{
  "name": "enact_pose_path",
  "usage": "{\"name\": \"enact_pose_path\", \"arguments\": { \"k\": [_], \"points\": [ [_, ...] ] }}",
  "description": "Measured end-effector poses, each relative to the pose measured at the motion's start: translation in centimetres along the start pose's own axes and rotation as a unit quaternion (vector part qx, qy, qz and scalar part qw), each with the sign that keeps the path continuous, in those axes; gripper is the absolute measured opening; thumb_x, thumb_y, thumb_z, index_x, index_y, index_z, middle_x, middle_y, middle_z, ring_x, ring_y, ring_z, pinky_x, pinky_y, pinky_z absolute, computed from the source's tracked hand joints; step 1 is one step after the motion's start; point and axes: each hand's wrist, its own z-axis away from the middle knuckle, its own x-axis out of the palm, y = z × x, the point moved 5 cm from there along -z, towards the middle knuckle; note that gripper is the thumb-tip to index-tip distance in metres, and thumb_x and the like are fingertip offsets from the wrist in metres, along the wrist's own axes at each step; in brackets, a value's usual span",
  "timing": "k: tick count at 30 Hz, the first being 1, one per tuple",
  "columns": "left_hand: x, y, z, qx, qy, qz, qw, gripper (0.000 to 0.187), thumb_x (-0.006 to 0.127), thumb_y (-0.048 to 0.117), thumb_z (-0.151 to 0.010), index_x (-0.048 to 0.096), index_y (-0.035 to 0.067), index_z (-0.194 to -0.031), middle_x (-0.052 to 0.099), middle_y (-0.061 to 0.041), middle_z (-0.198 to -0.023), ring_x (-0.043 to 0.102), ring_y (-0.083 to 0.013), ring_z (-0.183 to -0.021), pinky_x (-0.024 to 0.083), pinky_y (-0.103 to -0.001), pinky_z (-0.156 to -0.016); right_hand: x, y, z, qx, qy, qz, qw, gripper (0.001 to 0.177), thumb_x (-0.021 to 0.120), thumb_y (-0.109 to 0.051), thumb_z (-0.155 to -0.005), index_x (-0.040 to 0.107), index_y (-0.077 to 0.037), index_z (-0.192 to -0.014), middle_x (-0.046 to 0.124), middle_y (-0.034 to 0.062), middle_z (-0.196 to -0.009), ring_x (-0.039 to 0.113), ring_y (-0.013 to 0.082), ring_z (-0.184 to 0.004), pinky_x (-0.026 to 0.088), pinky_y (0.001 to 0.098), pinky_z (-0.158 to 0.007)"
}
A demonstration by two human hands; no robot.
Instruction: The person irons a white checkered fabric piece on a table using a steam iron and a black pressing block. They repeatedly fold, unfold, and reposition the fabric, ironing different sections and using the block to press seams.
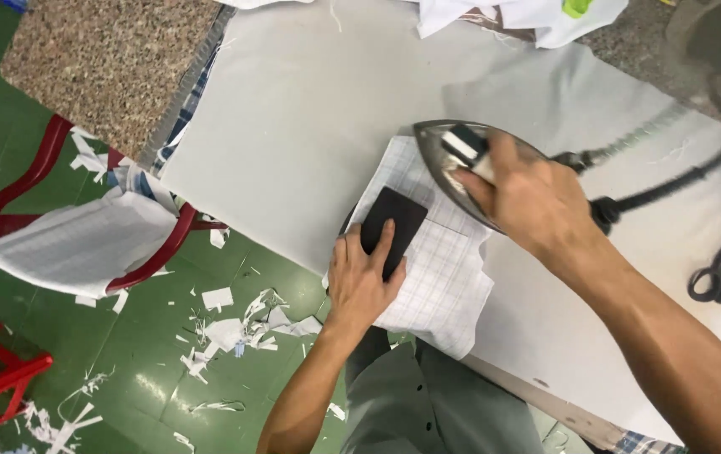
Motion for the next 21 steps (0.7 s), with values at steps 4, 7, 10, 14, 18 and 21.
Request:
{"name": "enact_pose_path", "arguments": {
  "k": [4, 7, 10, 14, 18, 21],
  "points": [
    [0.6, -0.6, -2.1, 0.01, -0.01, 0.017, 1.0, 0.052, 0.07, 0.038, -0.088, 0.069, 0.014, -0.134, 0.058, -0.022, -0.111, 0.055, -0.0341, -0.094, 0.051, -0.043, -0.078, -1.9, 3.4, 5.4, 0.064, -0.006, 0.051, 0.997, 0.057, 0.058, -0.058, -0.103, 0.06, -0.007, -0.13, 0.075, 0.0161, -0.088, 0.078, 0.0371, -0.077, 0.063, 0.0478, -0.069],
    [0.0, -1.2, -1.5, 0.013, -0.009, 0.023, 1.0, 0.053, 0.072, 0.035, -0.087, 0.069, 0.014, -0.135, 0.058, -0.022, -0.11, 0.055, -0.0339, -0.093, 0.051, -0.042, -0.077, -1.2, 3.9, 8.1, 0.095, -0.045, 0.02, 0.994, 0.06, 0.061, -0.057, -0.097, 0.059, -0.008, -0.13, 0.075, 0.0143, -0.089, 0.078, 0.0353, -0.077, 0.064, 0.0478, -0.067],
    [-1.3, -2.2, 1.1, -0.01, -0.013, 0.011, 1.0, 0.053, 0.075, 0.033, -0.085, 0.07, 0.012, -0.133, 0.058, -0.023, -0.108, 0.055, -0.0343, -0.09, 0.05, -0.042, -0.076, 0.3, 2.0, 8.8, 0.049, -0.052, 0.019, 0.997, 0.063, 0.061, -0.061, -0.093, 0.059, -0.009, -0.13, 0.075, 0.014, -0.089, 0.078, 0.034, -0.075, 0.065, 0.0477, -0.064],
    [-3.5, -3.0, 5.5, -0.059, -0.018, -0.013, 0.998, 0.053, 0.076, 0.033, -0.084, 0.071, 0.012, -0.132, 0.058, -0.023, -0.114, 0.057, -0.034, -0.095, 0.054, -0.043, -0.078, 2.4, -2.7, 7.4, -0.06, -0.071, 0.004, 0.996, 0.059, 0.058, -0.059, -0.095, 0.059, -0.01, -0.128, 0.074, 0.014, -0.084, 0.077, 0.0338, -0.07, 0.063, 0.0501, -0.058],
    [-3.9, -2.7, 7.7, -0.104, -0.021, -0.014, 0.994, 0.052, 0.077, 0.033, -0.084, 0.072, 0.013, -0.131, 0.058, -0.021, -0.116, 0.059, -0.0333, -0.098, 0.057, -0.043, -0.076, 3.9, -6.1, 5.3, -0.132, -0.084, -0.009, 0.988, 0.057, 0.055, -0.058, -0.098, 0.06, -0.007, -0.123, 0.071, 0.0156, -0.075, 0.076, 0.0336, -0.062, 0.06, 0.0472, -0.052],
    [-4.2, -2.5, 7.6, -0.113, -0.022, -0.025, 0.993, 0.05, 0.077, 0.032, -0.084, 0.073, 0.013, -0.13, 0.059, -0.021, -0.116, 0.06, -0.0339, -0.098, 0.059, -0.043, -0.074, 4.0, -6.4, 5.0, -0.146, -0.095, -0.017, 0.985, 0.048, 0.057, -0.049, -0.099, 0.061, -0.005, -0.118, 0.07, 0.0188, -0.07, 0.075, 0.037, -0.057, 0.058, 0.049, -0.048]
  ]
}}
